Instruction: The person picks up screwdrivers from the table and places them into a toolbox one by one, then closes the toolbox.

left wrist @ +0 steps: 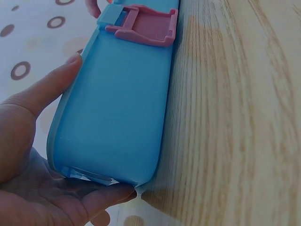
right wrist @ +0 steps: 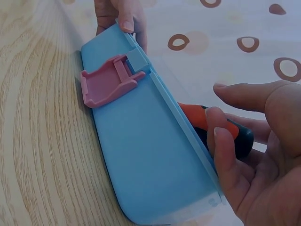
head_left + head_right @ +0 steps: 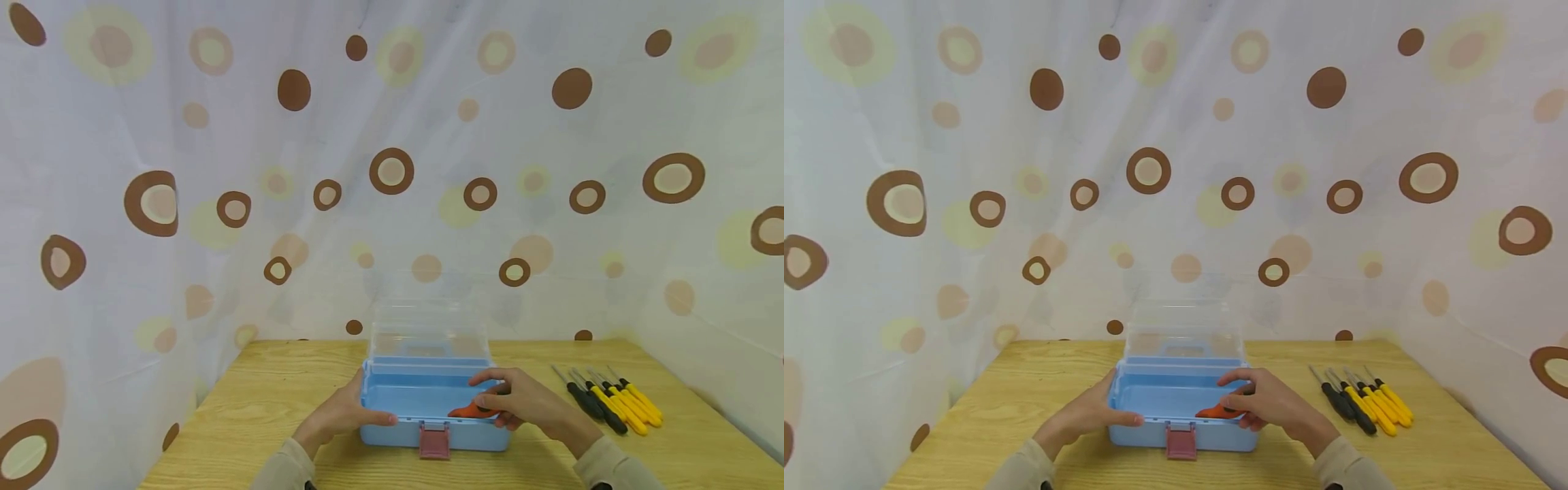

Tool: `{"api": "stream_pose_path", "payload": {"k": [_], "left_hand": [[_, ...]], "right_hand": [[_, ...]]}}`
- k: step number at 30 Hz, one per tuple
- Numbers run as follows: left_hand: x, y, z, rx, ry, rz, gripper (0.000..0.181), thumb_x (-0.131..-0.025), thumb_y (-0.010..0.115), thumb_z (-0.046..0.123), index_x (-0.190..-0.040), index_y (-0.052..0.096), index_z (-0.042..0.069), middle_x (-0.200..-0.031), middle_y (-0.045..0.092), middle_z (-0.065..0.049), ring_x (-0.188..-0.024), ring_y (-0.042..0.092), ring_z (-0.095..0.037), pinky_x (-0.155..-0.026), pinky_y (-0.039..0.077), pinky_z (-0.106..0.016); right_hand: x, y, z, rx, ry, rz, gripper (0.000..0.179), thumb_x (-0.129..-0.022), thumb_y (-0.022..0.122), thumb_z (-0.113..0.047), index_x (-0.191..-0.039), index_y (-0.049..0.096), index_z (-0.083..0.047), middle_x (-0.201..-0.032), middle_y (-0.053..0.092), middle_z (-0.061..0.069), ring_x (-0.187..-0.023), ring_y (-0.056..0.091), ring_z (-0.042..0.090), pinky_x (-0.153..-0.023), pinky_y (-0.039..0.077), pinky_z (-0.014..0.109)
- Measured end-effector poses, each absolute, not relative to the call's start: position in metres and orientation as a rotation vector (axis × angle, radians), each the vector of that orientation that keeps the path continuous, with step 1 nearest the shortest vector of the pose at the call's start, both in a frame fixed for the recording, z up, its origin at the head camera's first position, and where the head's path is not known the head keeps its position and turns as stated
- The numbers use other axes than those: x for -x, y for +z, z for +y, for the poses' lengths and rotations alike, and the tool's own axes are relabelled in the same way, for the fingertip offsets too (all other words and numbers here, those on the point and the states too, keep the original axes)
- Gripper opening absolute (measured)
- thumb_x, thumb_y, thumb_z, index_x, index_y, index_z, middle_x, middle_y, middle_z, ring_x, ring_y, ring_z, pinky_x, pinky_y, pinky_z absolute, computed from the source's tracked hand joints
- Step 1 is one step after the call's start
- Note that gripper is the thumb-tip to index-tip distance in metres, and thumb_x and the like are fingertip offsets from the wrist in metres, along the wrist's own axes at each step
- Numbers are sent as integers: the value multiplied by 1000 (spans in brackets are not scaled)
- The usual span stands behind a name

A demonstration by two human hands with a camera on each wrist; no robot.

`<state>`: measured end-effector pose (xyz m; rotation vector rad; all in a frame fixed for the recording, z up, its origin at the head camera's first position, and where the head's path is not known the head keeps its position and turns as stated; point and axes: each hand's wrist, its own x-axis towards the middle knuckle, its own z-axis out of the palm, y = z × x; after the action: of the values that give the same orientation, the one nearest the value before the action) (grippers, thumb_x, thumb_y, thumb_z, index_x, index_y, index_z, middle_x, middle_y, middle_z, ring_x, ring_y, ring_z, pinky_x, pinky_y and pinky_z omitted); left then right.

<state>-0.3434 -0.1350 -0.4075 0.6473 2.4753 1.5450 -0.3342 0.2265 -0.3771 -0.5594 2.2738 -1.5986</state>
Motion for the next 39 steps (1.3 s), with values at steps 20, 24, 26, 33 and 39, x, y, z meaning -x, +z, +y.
{"api": "stream_pose_path", "payload": {"k": [20,24,26,33,39], "left_hand": [[350,-412,-126,-633,1571,2454,124,-81,91,32,-167,4,12,-162,32,-22,-139,41,-46,-108,33,-69],[349,-412,-129,-646,1564,2461,125,-81,91,34,-167,3,11,-163,31,-22,-140,39,-47,-108,33,-69],[350,-412,-130,-654,1569,2454,124,-81,91,33,-167,4,12,-161,34,-20,-138,43,-45,-108,35,-67],[350,-411,-132,-641,1577,2454,123,-81,90,32,-167,4,13,-160,36,-20,-136,45,-44,-108,36,-67],[348,-412,-136,-631,1557,2479,126,-81,91,36,-167,3,12,-163,31,-21,-142,37,-47,-109,33,-69]], "right_hand": [[332,-376,237,548,-1492,2317,52,-104,66,-29,-145,55,2,-103,71,14,-52,51,12,-48,45,24],[333,-376,234,551,-1479,2325,52,-104,66,-29,-144,56,2,-106,71,15,-51,49,13,-48,43,25],[333,-375,233,548,-1474,2331,52,-104,66,-29,-144,56,2,-108,70,15,-51,48,13,-48,43,27],[334,-372,231,543,-1456,2346,52,-103,66,-31,-143,58,1,-110,71,14,-52,49,13,-51,47,28],[333,-371,229,543,-1461,2352,52,-103,67,-32,-142,58,1,-112,72,13,-57,56,16,-57,54,35]]}}
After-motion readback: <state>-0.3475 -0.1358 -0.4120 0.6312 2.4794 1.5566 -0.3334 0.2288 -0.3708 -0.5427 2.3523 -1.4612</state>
